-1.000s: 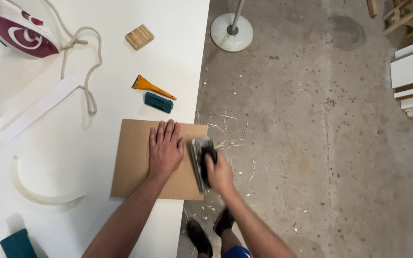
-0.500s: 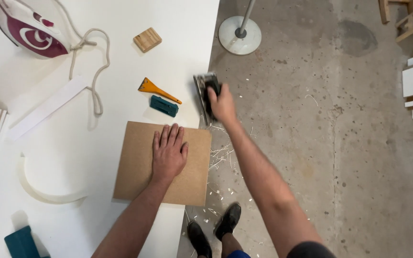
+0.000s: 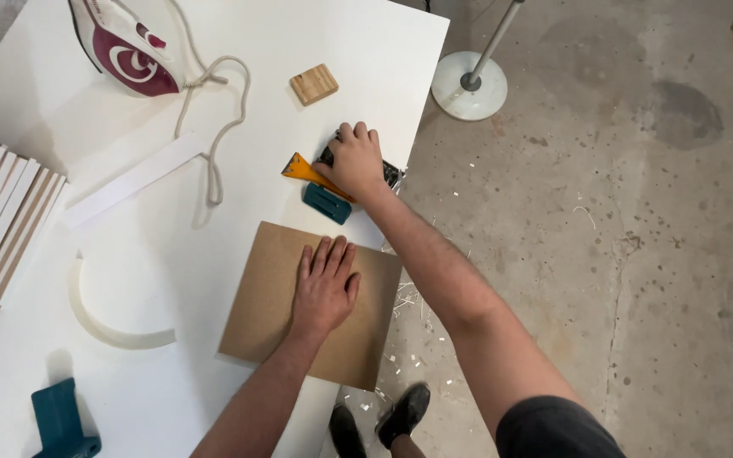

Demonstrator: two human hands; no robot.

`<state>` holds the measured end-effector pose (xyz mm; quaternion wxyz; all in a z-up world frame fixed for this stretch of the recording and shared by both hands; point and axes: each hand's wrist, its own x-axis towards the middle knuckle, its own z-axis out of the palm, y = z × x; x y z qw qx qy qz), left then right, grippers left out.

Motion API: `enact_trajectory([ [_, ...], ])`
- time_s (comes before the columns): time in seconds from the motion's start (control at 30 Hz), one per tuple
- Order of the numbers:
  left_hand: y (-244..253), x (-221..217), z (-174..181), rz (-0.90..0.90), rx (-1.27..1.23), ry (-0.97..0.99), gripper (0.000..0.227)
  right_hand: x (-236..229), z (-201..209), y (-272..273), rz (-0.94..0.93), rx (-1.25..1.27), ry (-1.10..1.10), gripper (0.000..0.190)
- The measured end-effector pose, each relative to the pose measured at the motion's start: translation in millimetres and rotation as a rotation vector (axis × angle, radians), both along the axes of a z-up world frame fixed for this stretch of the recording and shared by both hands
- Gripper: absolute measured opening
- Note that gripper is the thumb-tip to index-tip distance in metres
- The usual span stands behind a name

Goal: The person places a white strip on a brown board, irons it, and then uses a clamp to secure it. They then smooth the board's edges with a sanding block and a hand plane.

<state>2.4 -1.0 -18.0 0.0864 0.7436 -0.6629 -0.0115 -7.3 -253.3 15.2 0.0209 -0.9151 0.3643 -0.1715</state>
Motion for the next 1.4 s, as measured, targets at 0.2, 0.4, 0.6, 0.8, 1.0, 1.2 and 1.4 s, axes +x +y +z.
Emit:
enact_trajectory([
  [0.2, 0.3, 1.0, -0.4, -0.003, -0.064, -0.001, 0.056, 2.7, -6.2, -0.6, 0.274, -0.288, -0.244, 0.021],
  [0.4, 0.8, -1.0, -2.2, 0.001, -0.055, -0.006, 0.055, 24.6, -52.5, -4.3, 0.187, -0.104, 0.197, 0.028],
  [0.6, 1.9, 2.2, -8.5, -0.024, -0.227, -0.071, 0.056, -26.1, 15.9, 49.9, 0.029, 0.536, -0.363, 0.03],
  [0.8, 2.9, -1.0, 14.2, -0.005, 0.083, 0.012, 0.058, -170.8, 47.3, 259.4, -0.369, 1.328, -1.031, 0.038],
  [1.0, 5.5, 4.0, -4.4, -0.082, -0.22, -0.089, 0.055, -182.0, -2.7, 475.1, -0.918, 1.65, -1.537, 0.013],
  [1.2, 5.7, 4.9, -10.7, -0.086, -0.209, -0.069, 0.056, -154.5, -4.8, 483.2, -0.915, 1.594, -1.627, 0.02],
  [1.4, 3.3, 5.5, -11.3, -0.083, -0.117, -0.045, 0.059, -148.2, -9.2, 468.7, -0.934, 1.557, -1.6, 0.02],
])
